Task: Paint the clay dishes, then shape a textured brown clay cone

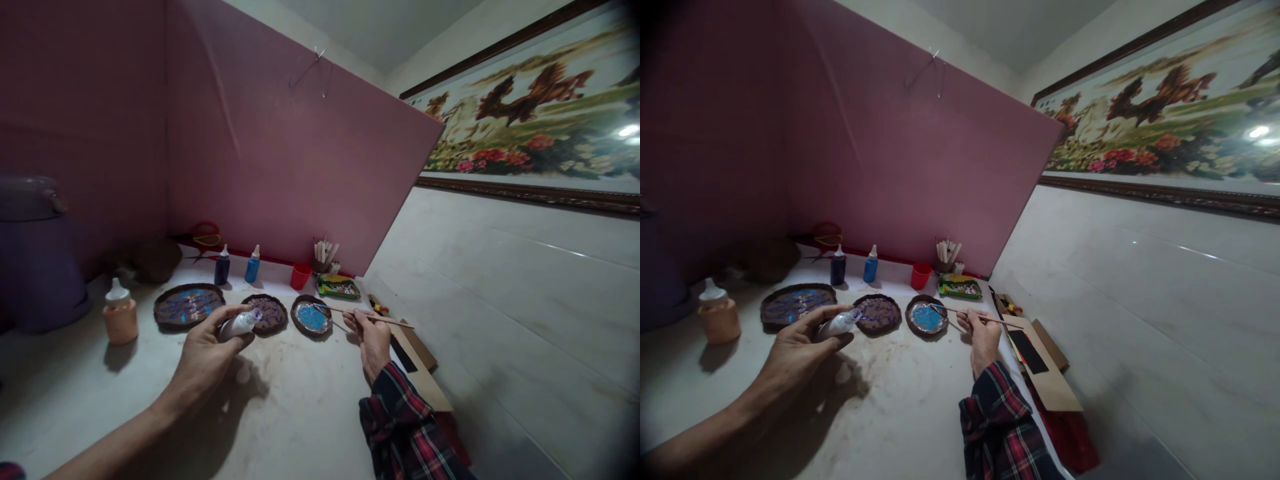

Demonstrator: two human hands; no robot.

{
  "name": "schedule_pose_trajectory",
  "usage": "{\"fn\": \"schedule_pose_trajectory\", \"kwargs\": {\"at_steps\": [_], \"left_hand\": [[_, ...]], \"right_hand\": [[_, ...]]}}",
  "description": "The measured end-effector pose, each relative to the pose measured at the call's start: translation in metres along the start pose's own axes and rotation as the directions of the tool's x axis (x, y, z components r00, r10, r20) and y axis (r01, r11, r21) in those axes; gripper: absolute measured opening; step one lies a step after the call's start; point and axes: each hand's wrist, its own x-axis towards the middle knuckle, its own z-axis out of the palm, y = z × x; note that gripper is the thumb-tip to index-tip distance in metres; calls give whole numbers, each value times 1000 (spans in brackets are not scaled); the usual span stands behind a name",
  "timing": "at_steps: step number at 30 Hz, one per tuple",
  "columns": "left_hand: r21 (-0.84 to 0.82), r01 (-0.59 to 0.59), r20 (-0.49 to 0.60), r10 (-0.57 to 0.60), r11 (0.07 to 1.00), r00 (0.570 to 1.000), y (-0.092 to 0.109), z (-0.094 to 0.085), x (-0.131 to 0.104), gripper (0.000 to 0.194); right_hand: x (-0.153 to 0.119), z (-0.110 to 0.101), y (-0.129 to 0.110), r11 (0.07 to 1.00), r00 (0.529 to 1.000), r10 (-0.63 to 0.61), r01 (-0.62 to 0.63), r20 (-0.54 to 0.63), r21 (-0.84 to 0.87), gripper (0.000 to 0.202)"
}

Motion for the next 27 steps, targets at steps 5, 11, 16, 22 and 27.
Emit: {"fn": "schedule_pose_trajectory", "kwargs": {"at_steps": [5,11,16,22,27], "left_hand": [[-1,1,5,-1,1000,1000,-1,-1,0,41],[-2,-18,6,18,1000,1000,-1,-1,0,39],[-16,-18,7,18,1000,1000,-2,-1,0,39],[-10,-21,2,21,1000,1000,0,-1,0,38],[-18,-3,15,4,1000,1000,1,-2,-1,39]], "right_hand": [[1,-1,-1,1000,1000,-19,19,-18,-10,27],[4,-3,-1,999,999,-35,35,-37,-6,26],[4,-4,-1,999,997,-46,45,-61,-17,24],[4,-4,-2,998,995,-62,59,-84,-31,23],[4,-3,-3,996,992,-78,75,-99,-38,23]]}}
